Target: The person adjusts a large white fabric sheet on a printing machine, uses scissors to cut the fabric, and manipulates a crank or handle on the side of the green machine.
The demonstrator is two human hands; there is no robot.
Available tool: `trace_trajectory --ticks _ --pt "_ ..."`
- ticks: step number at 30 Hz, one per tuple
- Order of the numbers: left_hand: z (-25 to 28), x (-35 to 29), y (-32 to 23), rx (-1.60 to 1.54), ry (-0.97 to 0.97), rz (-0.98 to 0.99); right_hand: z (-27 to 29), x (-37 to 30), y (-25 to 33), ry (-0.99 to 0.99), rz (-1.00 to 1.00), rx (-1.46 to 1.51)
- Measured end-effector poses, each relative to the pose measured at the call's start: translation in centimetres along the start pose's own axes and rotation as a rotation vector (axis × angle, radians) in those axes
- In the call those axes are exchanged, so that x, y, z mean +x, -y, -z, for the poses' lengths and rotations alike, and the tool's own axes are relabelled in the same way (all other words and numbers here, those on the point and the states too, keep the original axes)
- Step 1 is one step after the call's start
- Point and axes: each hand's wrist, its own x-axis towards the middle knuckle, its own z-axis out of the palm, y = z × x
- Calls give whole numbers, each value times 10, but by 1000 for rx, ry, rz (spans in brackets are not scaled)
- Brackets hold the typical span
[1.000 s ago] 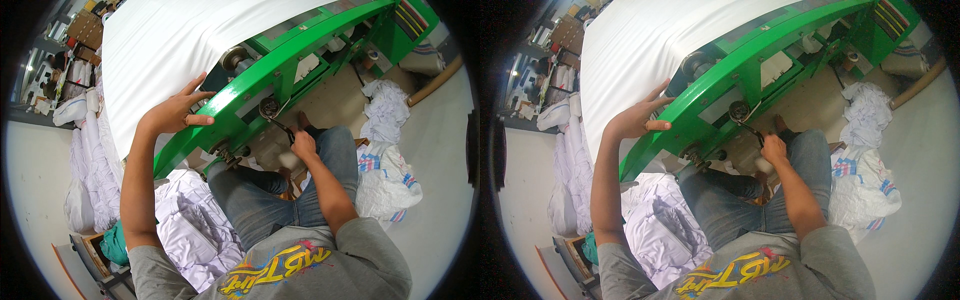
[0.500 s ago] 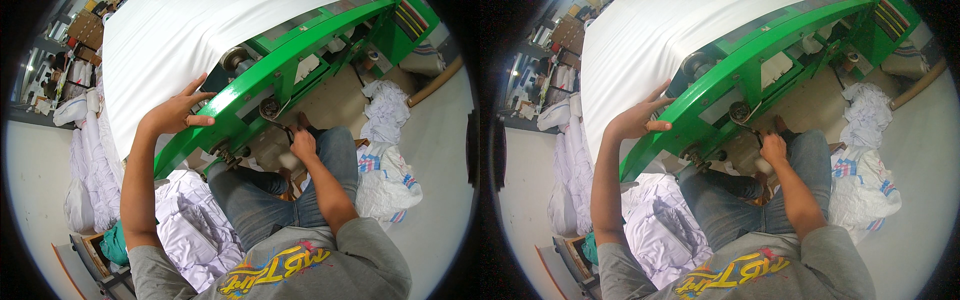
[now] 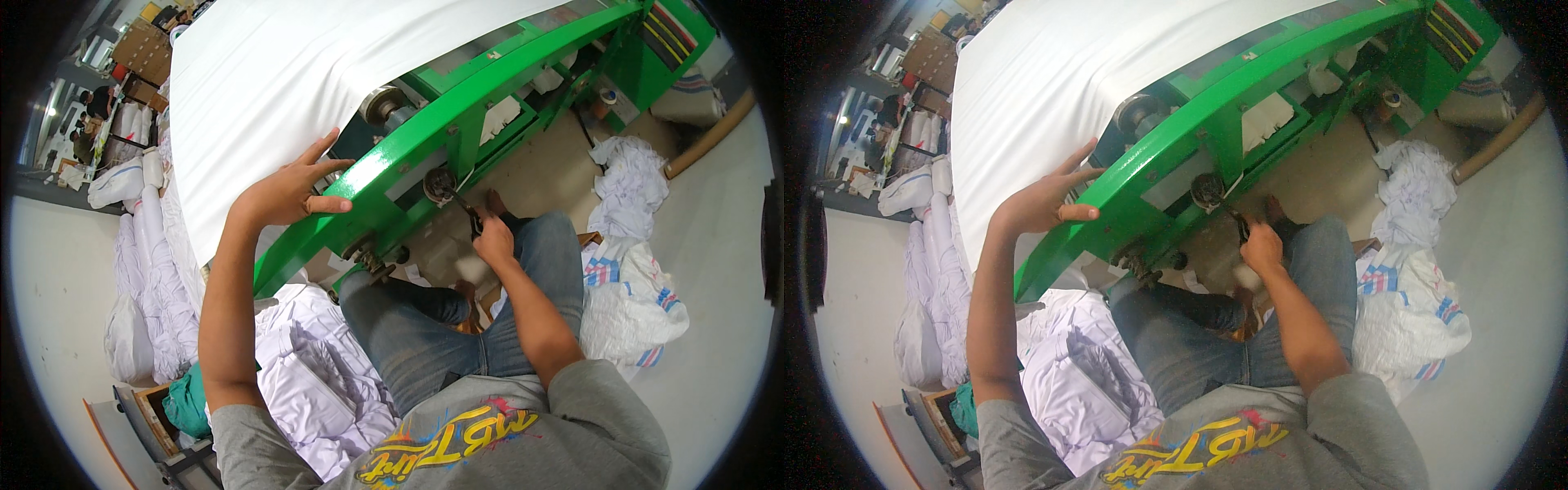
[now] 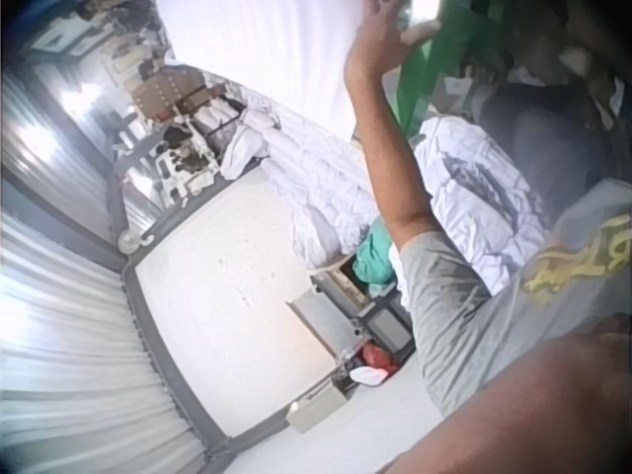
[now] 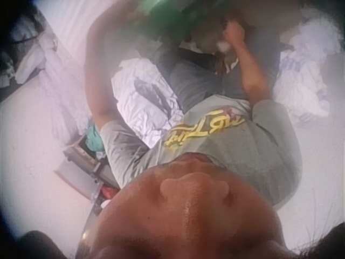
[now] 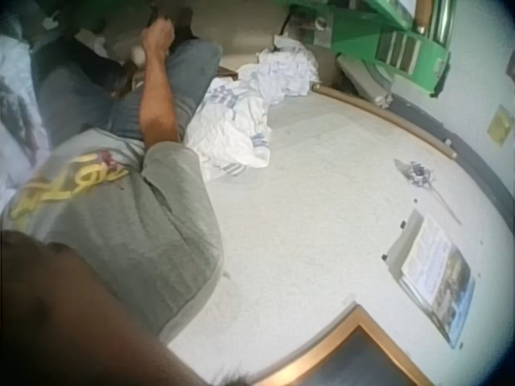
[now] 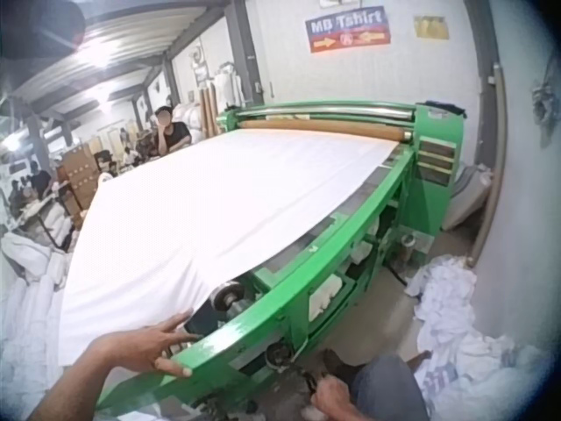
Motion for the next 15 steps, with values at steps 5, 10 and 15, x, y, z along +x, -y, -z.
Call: trace_trajectory --ticks 5,10,15 --pt "2 -1 -4 -9 23 35 7 0 5 -65 -22 159" --pt "11 -1 -15 -26 39 73 7 0 4 16 -31 125" --pt "21 3 -21 -111 -224 32 8 1 1 117 -146 162"
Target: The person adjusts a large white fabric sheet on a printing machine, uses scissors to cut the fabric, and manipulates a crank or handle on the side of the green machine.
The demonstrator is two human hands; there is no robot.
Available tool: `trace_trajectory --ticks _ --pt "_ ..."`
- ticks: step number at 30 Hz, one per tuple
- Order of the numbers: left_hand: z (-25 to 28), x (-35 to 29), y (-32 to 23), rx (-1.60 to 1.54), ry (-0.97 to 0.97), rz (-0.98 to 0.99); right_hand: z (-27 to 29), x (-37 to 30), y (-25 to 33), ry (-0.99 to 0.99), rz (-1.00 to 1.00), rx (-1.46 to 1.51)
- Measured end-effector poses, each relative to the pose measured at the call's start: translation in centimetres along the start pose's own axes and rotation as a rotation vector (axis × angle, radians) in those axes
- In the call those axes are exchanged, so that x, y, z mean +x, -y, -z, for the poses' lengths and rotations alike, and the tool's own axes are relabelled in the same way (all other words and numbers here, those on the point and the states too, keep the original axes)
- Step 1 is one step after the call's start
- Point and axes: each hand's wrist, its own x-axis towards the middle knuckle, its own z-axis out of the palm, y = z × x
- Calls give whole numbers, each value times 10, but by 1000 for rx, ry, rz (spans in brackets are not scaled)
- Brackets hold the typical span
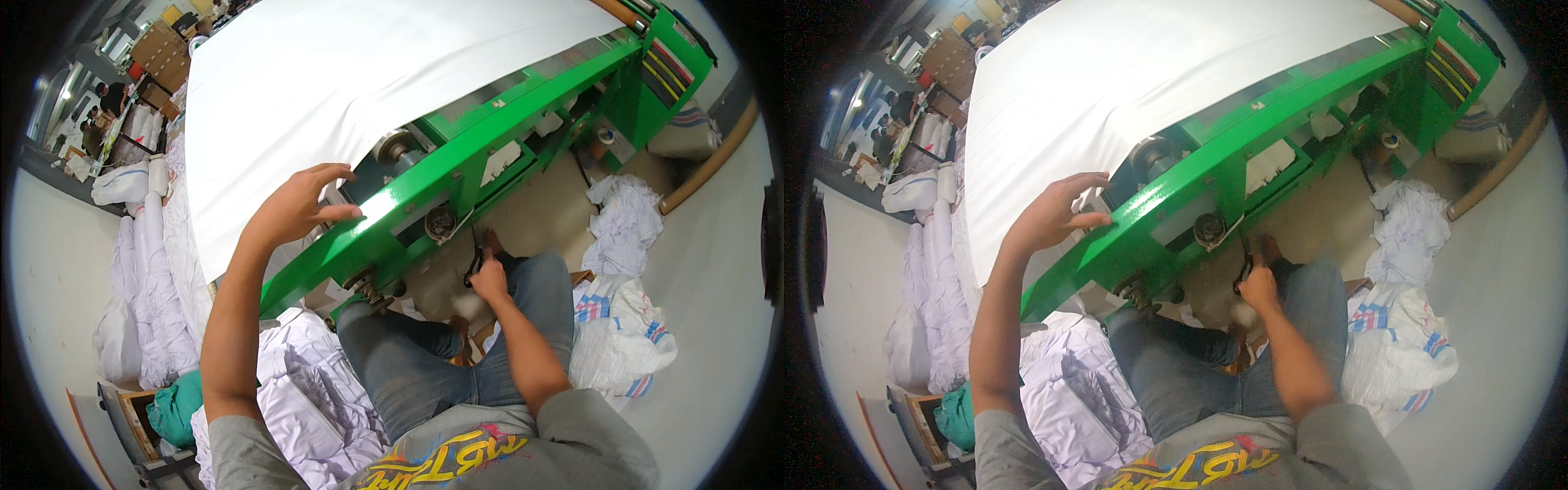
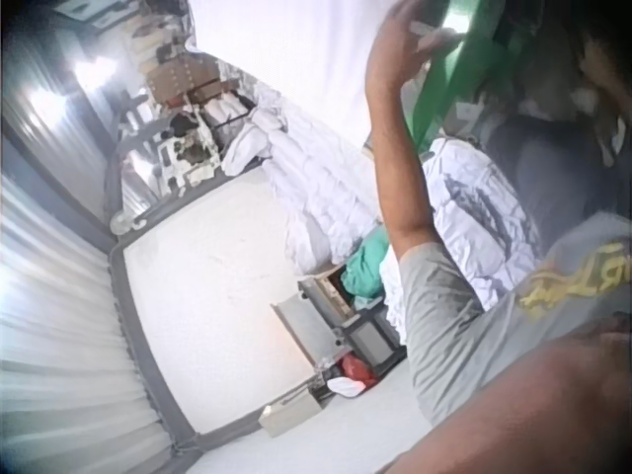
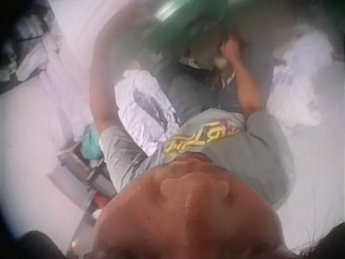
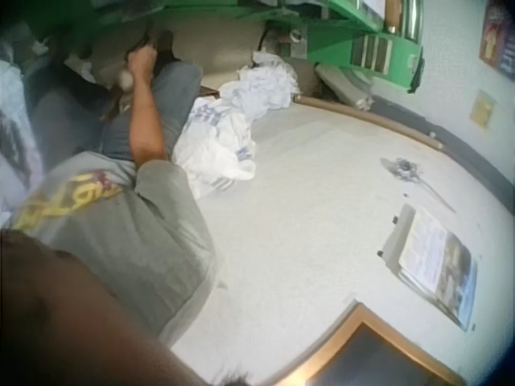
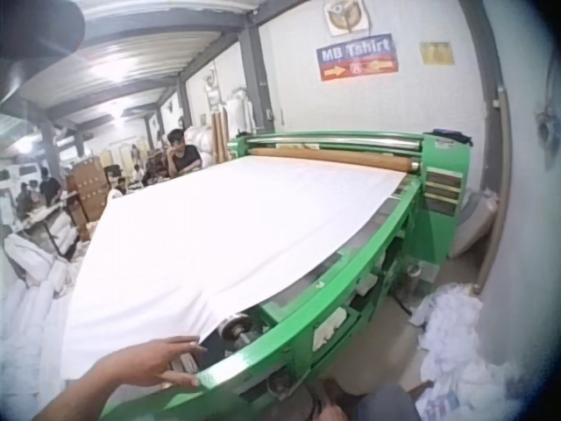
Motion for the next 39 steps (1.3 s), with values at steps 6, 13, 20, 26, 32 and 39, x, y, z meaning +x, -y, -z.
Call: trace_trajectory --ticks 6,13,20,26,32,39 --pt "-10 2 -1 448 -358 139 -10 5 -15 38 -96 -98" --pt "0 0 23 315 -273 26 -7 3 -11 365 -149 -300" --pt "27 -19 11 83 -153 73 -24 7 -25 518 -145 -411" --pt "25 -19 10 66 -234 64 -30 8 -29 657 -74 -423" --pt "23 -15 5 54 -281 30 -43 12 -47 696 -68 -514" --pt "22 -14 3 50 -352 64 -46 13 -52 700 -2 -513"
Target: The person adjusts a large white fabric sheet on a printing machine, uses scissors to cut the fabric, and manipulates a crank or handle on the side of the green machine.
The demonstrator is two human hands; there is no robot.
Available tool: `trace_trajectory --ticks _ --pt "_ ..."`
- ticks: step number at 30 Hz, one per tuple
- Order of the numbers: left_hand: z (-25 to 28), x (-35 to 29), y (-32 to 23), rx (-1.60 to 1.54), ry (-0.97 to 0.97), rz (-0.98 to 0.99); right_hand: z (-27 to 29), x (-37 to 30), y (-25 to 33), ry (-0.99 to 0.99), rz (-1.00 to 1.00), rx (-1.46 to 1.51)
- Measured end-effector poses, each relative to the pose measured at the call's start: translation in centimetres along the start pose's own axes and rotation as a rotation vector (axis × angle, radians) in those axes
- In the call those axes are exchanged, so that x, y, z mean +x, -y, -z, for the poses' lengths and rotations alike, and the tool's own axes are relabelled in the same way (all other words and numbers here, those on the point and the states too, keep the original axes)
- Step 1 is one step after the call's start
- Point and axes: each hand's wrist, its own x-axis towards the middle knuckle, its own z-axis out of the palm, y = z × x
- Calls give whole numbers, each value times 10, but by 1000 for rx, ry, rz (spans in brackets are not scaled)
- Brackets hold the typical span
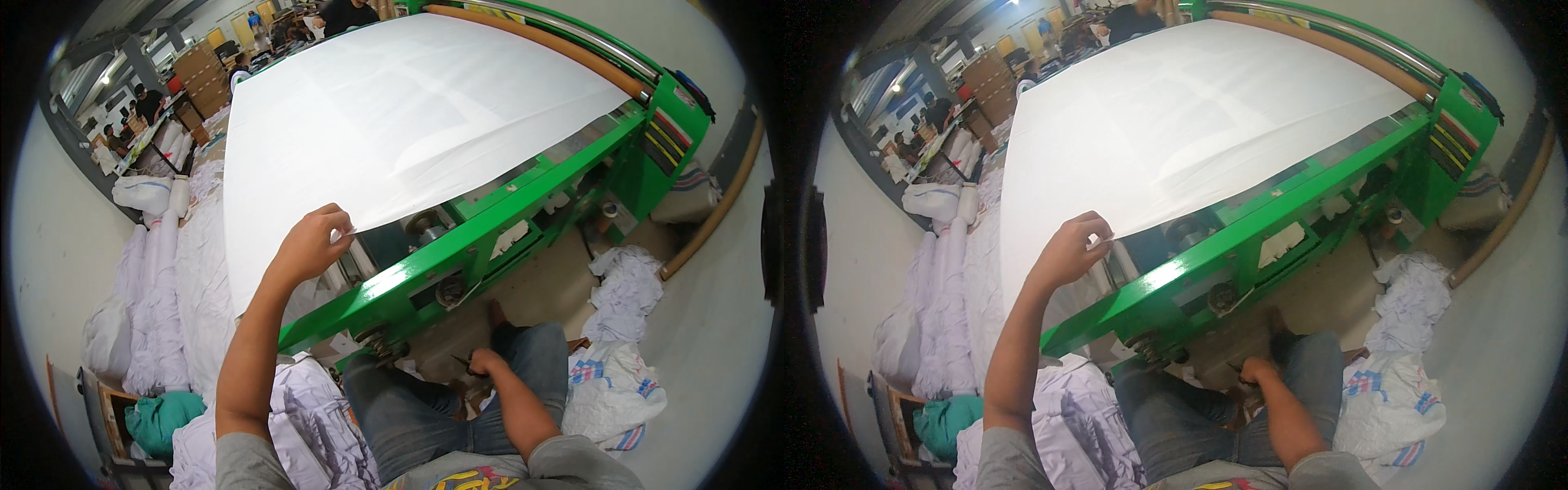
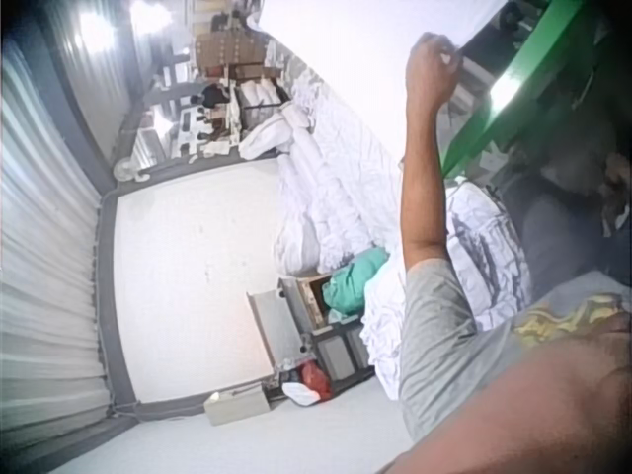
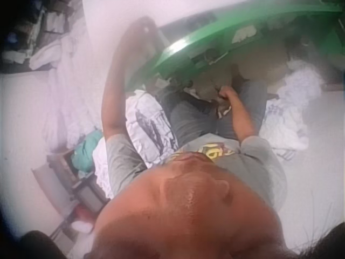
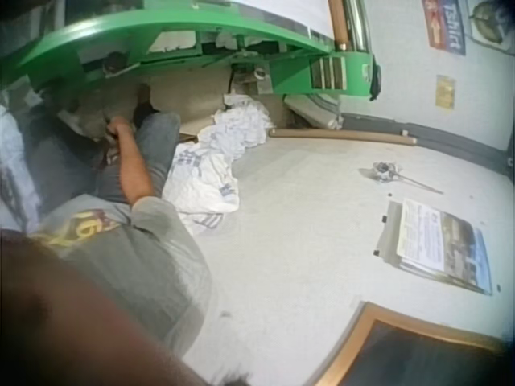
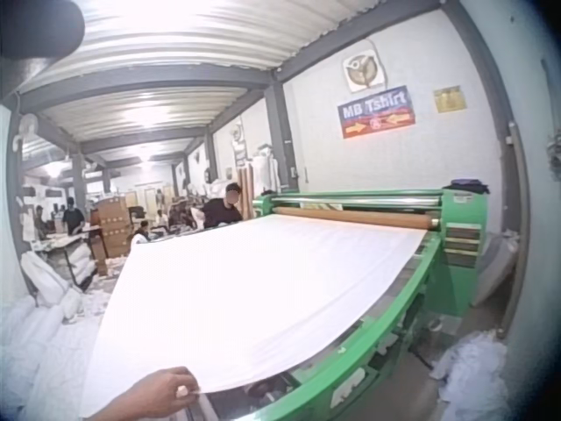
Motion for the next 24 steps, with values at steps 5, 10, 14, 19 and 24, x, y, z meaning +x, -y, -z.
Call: trace_trajectory --ticks 5,10,14,19,24 --pt "-1 0 -1 -49 -23 -23 -17 29 -11 100 -9 70" --pt "-4 3 -4 -60 -2 -7 -27 39 -18 61 85 -85" --pt "-7 -1 -4 55 10 -18 -26 36 -14 46 67 -78" --pt "-14 0 -9 129 32 -21 -23 29 -12 71 43 -26" --pt "-21 -3 -8 186 32 -43 -29 24 -9 129 148 -82"
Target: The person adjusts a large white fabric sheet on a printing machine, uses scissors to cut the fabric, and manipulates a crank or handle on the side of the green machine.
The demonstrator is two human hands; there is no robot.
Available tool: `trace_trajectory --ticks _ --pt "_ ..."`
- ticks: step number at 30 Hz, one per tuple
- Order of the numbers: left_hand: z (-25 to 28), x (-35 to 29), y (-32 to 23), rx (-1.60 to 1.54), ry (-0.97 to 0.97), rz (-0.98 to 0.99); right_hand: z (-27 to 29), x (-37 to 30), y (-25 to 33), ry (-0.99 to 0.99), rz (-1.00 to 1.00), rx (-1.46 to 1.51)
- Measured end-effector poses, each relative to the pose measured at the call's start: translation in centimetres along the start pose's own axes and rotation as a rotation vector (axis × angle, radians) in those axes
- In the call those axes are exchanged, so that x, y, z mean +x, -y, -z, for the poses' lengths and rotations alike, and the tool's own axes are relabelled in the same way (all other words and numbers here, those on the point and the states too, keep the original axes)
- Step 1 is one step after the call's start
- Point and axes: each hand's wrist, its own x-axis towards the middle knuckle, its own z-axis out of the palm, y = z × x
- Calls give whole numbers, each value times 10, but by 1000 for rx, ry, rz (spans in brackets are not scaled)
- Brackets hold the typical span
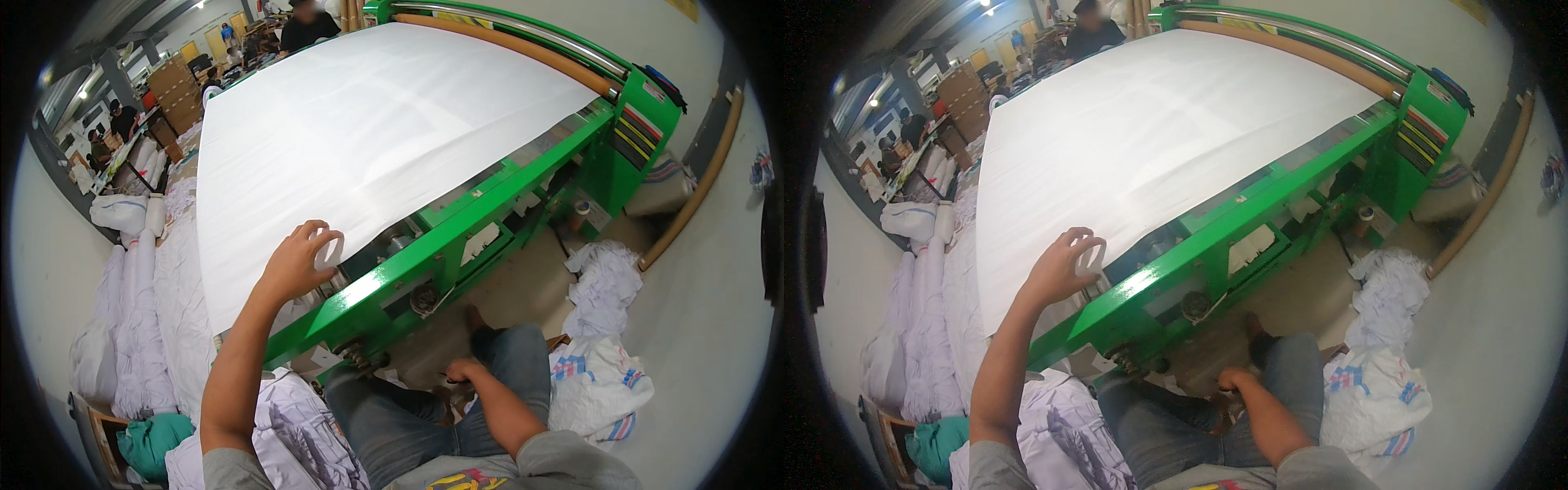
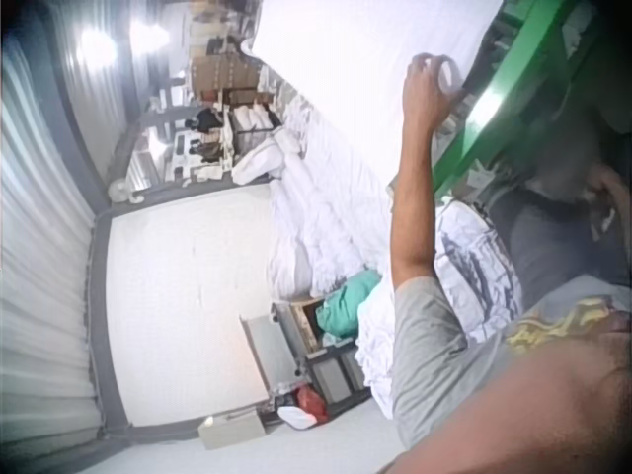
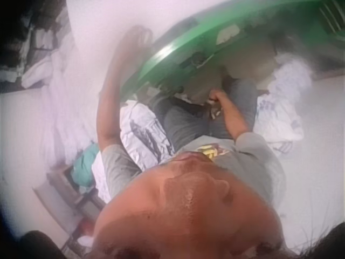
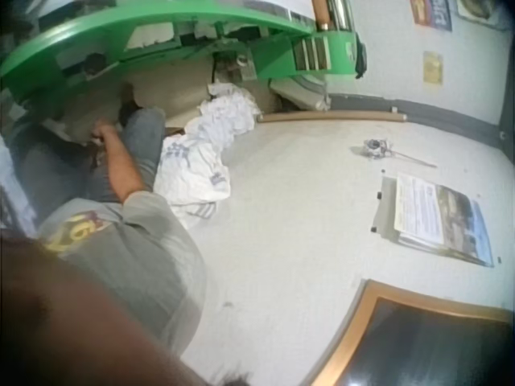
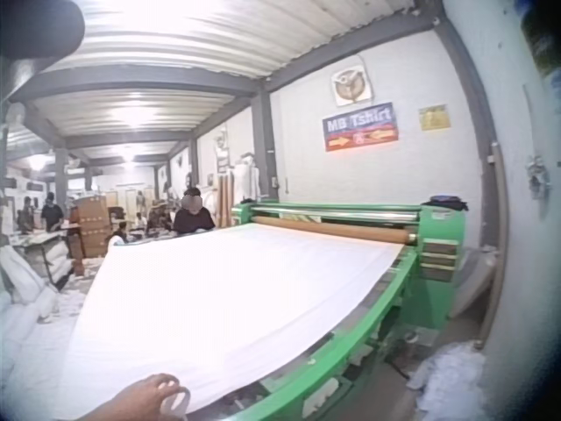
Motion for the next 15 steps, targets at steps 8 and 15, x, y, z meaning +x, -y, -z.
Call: trace_trajectory --ticks 8,15 --pt "-6 3 4 -100 5 -36 0 18 -2 87 -34 102" --pt "0 7 2 -262 26 -75 6 9 -3 -12 -92 -34"
